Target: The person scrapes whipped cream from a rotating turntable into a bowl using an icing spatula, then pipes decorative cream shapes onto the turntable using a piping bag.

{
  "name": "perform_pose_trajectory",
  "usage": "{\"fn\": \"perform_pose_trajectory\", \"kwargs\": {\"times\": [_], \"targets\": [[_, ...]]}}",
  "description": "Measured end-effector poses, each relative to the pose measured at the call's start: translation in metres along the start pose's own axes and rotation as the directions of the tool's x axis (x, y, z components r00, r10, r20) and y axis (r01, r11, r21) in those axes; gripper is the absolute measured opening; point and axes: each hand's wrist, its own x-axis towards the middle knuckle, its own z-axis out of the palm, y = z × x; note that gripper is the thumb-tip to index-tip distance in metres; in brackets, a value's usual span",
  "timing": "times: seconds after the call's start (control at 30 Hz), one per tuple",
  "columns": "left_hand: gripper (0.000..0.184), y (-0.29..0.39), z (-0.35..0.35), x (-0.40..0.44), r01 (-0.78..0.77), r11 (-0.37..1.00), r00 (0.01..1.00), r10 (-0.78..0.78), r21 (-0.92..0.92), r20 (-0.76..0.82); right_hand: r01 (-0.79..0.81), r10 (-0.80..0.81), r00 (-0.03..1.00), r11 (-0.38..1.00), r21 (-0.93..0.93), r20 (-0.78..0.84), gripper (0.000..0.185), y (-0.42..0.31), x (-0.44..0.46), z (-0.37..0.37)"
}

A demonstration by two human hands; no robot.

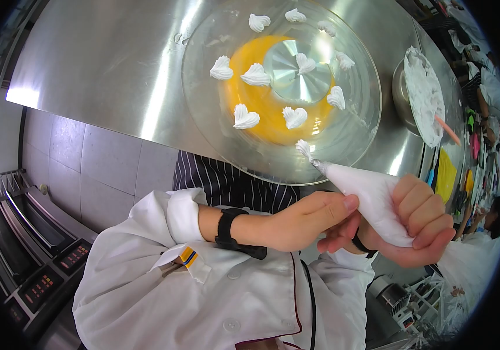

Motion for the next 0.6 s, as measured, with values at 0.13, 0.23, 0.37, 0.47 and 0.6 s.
{"fn": "perform_pose_trajectory", "kwargs": {"times": [0.13, 0.23, 0.37, 0.47, 0.6], "targets": [[0.049, 0.0003, 0.0020, 0.0028, 0.016, 0.999, 1.000, -0.015, -0.038, 0.015, 0.028, -0.028, 0.998, 1.000, 0.001, -0.049, 0.038, -0.0025, 0.0003, 0.0005], [0.049, 0.0044, 0.0034, 0.0062, 0.010, 0.999, 1.000, -0.009, -0.051, 0.020, 0.063, -0.064, 0.997, 0.997, -0.036, -0.041, 0.037, -0.0032, 0.0013, 0.0019], [0.050, 0.0069, 0.0036, 0.0041, 0.013, 1.000, 1.000, -0.012, -0.020, 0.018, 0.033, -0.034, 0.999, 0.998, -0.046, -0.017, 0.037, -0.0039, 0.0026, 0.0004], [0.051, 0.0035, 0.0013, 0.0037, -0.021, 1.000, 1.000, 0.022, -0.021, 0.014, 0.027, -0.027, 1.000, 0.999, -0.039, 0.002, 0.037, -0.0009, 0.0016, -0.0010], [0.052, 0.0033, 0.0005, 0.0034, -0.019, 0.999, 1.000, 0.019, -0.035, -0.006, 0.031, -0.031, 0.999, 0.999, -0.040, -0.006, 0.036, 0.0025, 0.0007, 0.0000]]}}
